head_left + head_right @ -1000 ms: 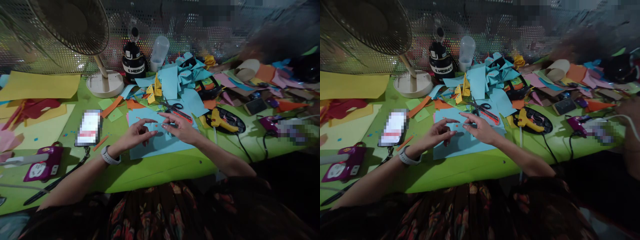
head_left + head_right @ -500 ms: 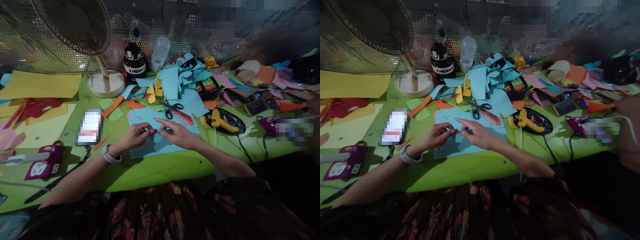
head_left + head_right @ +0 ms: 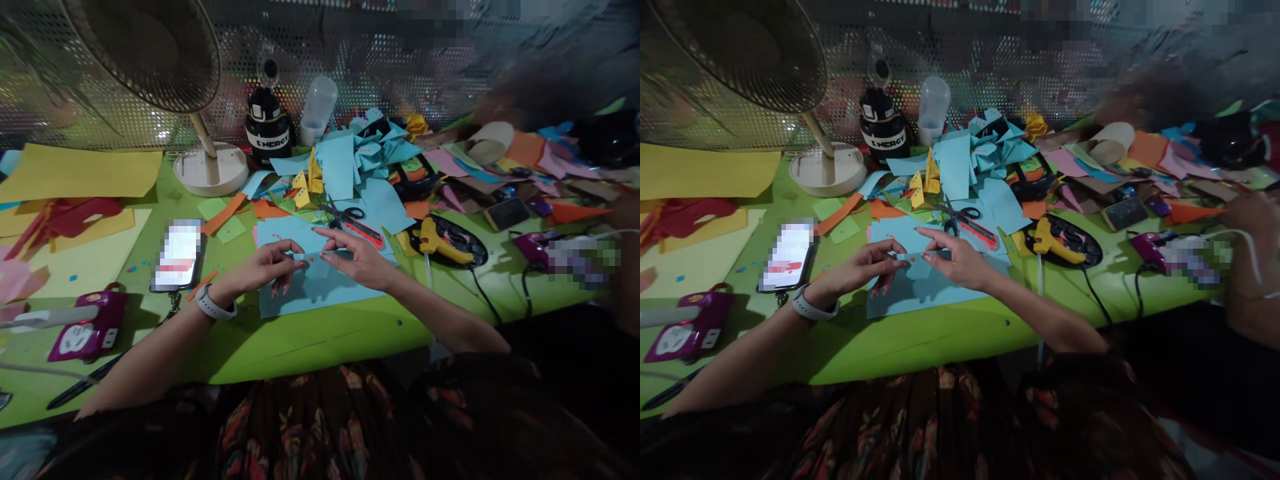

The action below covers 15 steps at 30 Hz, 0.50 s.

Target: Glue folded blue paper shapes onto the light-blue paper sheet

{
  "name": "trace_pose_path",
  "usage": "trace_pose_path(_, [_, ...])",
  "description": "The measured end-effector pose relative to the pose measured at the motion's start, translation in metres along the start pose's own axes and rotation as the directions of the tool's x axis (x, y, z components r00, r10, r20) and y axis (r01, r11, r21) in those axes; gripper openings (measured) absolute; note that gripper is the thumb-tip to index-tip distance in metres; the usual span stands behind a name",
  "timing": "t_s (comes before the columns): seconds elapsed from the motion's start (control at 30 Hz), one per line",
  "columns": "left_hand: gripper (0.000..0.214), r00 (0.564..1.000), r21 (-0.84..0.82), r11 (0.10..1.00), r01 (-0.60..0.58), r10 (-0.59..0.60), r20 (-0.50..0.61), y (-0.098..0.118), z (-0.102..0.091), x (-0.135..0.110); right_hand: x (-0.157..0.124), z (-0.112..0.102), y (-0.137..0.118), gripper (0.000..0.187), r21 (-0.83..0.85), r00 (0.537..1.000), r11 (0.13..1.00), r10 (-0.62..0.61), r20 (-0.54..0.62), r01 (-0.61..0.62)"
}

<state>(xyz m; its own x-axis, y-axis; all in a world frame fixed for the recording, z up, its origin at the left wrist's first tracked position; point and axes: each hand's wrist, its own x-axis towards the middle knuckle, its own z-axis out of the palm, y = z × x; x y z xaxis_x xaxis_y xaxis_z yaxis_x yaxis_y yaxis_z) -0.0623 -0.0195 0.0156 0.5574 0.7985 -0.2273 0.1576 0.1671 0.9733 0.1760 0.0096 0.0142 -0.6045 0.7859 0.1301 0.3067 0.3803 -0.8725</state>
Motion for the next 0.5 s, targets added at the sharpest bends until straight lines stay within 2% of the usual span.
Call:
trace_pose_path(0.07, [0.032, 0.999, -0.014, 1.000, 0.018, -0.018, 0.036, -0.002, -0.001, 0.000, 0.000, 0.001, -0.001, 0.056, -0.017, 1.000, 1.000, 0.010, -0.003, -0.010])
trace_pose_path(0.17, [0.032, 0.999, 0.005, 1.000, 0.028, -0.028, 0.033, -0.003, -0.001, 0.000, 0.002, 0.002, -0.002, 0.058, -0.039, 1.000, 0.999, 0.018, -0.004, -0.018])
trace_pose_path(0.5, [0.032, 0.999, -0.022, 0.999, -0.040, 0.041, 0.026, -0.012, 0.001, 0.003, 0.007, 0.002, -0.002, 0.058, -0.014, 0.998, 0.999, 0.030, 0.061, -0.029])
